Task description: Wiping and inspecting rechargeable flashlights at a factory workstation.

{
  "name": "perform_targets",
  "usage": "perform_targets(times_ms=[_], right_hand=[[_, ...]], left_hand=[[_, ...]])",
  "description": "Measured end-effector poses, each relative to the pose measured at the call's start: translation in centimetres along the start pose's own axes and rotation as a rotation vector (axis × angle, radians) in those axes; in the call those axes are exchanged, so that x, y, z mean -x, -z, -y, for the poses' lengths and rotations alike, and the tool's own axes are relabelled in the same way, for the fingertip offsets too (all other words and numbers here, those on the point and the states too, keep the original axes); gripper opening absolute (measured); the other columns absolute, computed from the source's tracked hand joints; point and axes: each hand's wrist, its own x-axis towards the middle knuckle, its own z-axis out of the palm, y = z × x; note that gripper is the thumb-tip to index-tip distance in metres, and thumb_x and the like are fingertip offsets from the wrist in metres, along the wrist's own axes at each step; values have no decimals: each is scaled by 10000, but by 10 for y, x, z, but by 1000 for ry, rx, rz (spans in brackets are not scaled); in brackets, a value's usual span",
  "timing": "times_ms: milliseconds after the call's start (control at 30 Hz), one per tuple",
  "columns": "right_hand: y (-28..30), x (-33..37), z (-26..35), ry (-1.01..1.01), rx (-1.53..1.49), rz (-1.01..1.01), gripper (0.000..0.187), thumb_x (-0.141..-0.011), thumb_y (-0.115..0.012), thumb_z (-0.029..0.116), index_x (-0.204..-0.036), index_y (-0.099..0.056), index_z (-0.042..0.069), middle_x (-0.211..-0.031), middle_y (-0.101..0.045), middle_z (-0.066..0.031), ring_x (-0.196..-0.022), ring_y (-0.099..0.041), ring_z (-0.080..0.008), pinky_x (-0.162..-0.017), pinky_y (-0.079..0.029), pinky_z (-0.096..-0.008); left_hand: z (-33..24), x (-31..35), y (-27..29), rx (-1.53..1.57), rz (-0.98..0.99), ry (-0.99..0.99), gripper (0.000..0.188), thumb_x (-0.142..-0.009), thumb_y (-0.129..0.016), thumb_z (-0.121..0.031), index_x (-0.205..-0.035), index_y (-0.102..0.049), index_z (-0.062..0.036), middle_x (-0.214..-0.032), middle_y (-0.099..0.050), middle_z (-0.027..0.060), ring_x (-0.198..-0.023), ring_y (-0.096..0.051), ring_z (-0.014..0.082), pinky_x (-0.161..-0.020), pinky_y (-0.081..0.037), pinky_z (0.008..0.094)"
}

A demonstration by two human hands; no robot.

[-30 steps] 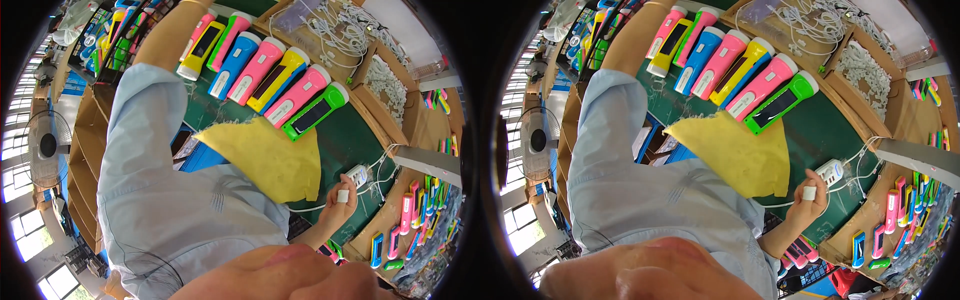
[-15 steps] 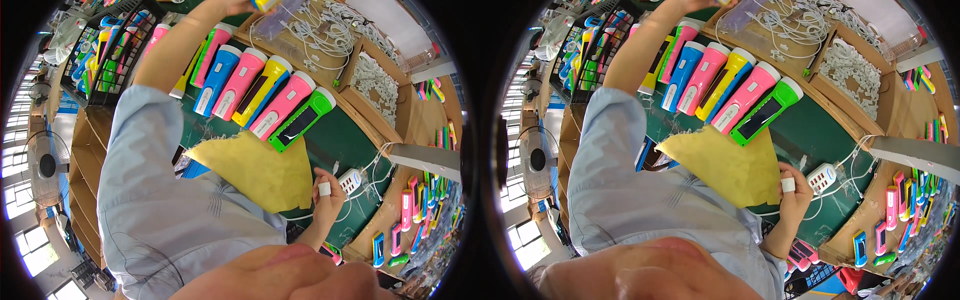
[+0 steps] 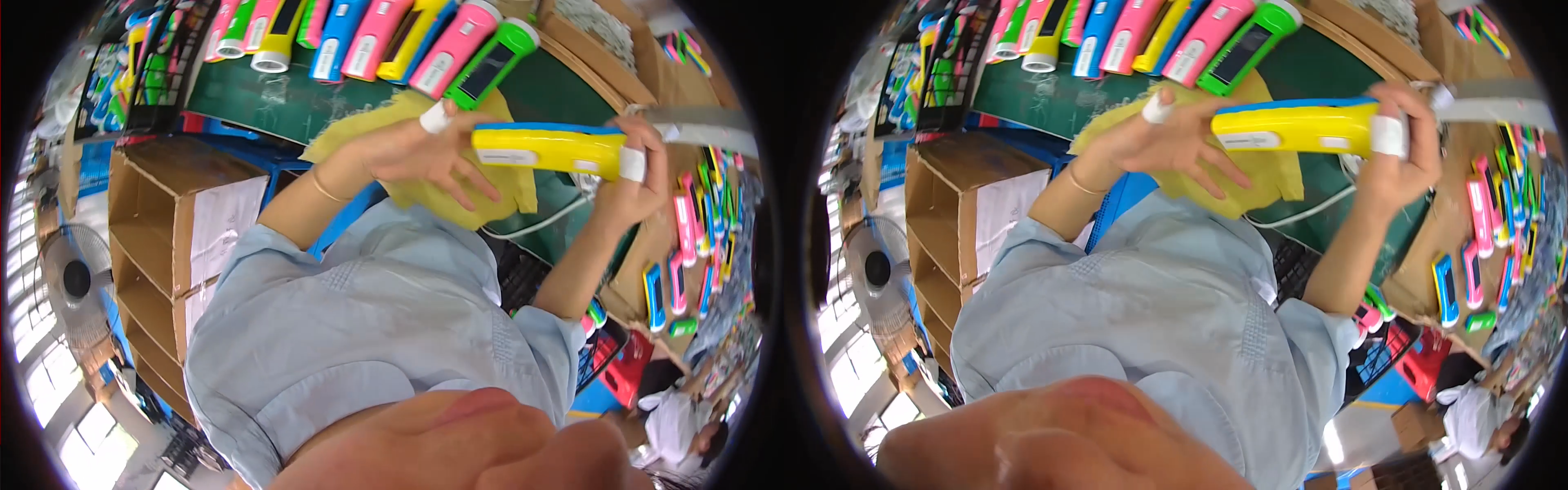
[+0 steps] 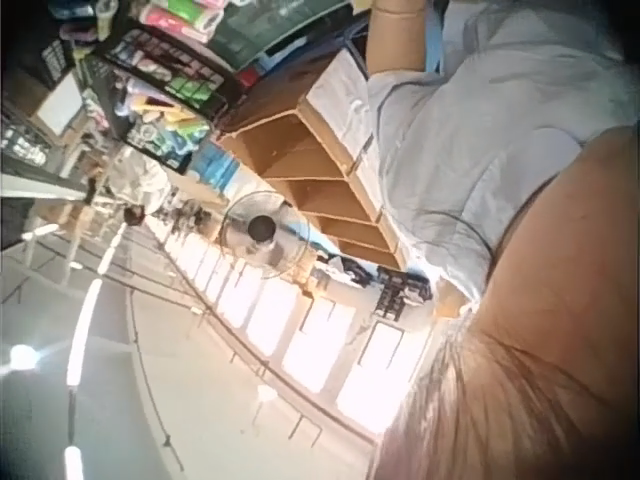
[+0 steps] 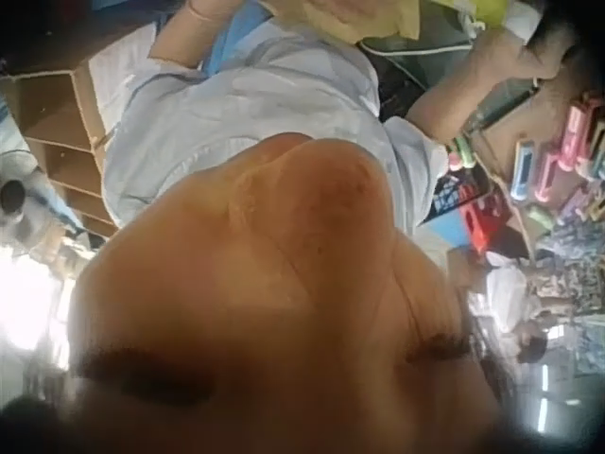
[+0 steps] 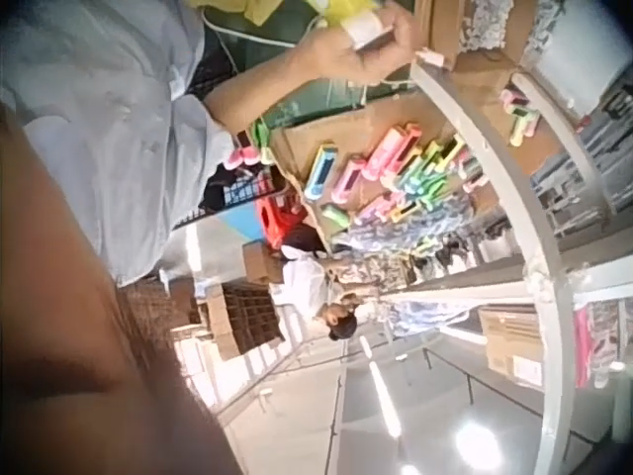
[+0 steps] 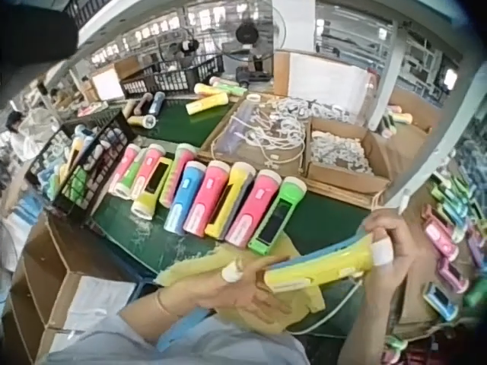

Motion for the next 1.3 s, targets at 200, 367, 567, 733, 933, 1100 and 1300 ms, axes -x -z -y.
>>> perform_targets(times_ms=[200, 367, 567, 733, 933, 1100, 1300], right_hand=[[-19, -15, 33, 441, 150, 112, 538, -789, -702, 294, -1174, -492, -18, -1120, -541, -143, -1033, -537, -255, -876, -431, -352], [-14, -38, 41, 406, -54, 26, 695, -679, -786, 97, -1238, -396, -35, -1179, -519, -204, -1073, -548, -261, -901, -468, -342], [-10, -52, 51, 407, -36, -13, 707, -678, -755, 4, -1263, -361, -36, -1224, -485, -203, -1111, -518, -264, -920, -465, -358], [-18, -50, 47, 390, -193, -132, 572, -793, -684, 121, -1278, -411, -9, -1207, -497, -147, -1096, -516, -259, -905, -430, -368], [-20, -4, 29, -289, -307, 61, 436, -863, -543, 26, -1280, -425, -25, -1136, -537, -161, -960, -602, -219, -650, -552, -295], [-38, 30, 16, -452, -435, 193, 310, -861, -508, -4, -1168, -532, -36, -1021, -575, -153, -817, -623, -183, -518, -505, -230], [-59, 62, 2, -622, -306, 547, 232, -858, -524, 26, -1071, -611, -4, -832, -612, -50, -593, -561, -77, -432, -377, -189]], left_hand=[[-88, 6, -43, -1007, -572, -317, 431, -771, -691, -213, -1118, -548, 0, -1160, -526, 121, -921, -587, 165, -687, -528, 269], [-136, -9, -75, -1214, -378, -855, 558, -604, -838, -137, -1090, -594, -17, -986, -623, 51, -892, -591, 118, -796, -470, 239], [-158, -20, -73, -1383, -262, -1001, 542, -611, -836, -167, -1080, -602, -31, -1027, -596, 52, -923, -581, 132, -824, -463, 246], [-173, -14, -80, -1493, -448, -1077, 489, -636, -811, -118, -1064, -594, -20, -1000, -621, 49, -918, -588, 119, -815, -469, 244], [-260, 4, -84, -1432, -359, -1370, 408, -697, -749, -64, -1071, -587, -33, -960, -612, 26, -875, -575, 100, -776, -473, 232], [-296, 27, -124, -1637, -449, -1534, 383, -719, -749, -107, -1062, -590, -41, -878, -602, -7, -761, -528, 53, -663, -449, 187], [-283, 55, -121, -1699, -470, -1322, 378, -700, -758, -84, -1041, -601, -33, -946, -604, 11, -855, -552, 73, -759, -458, 213]])
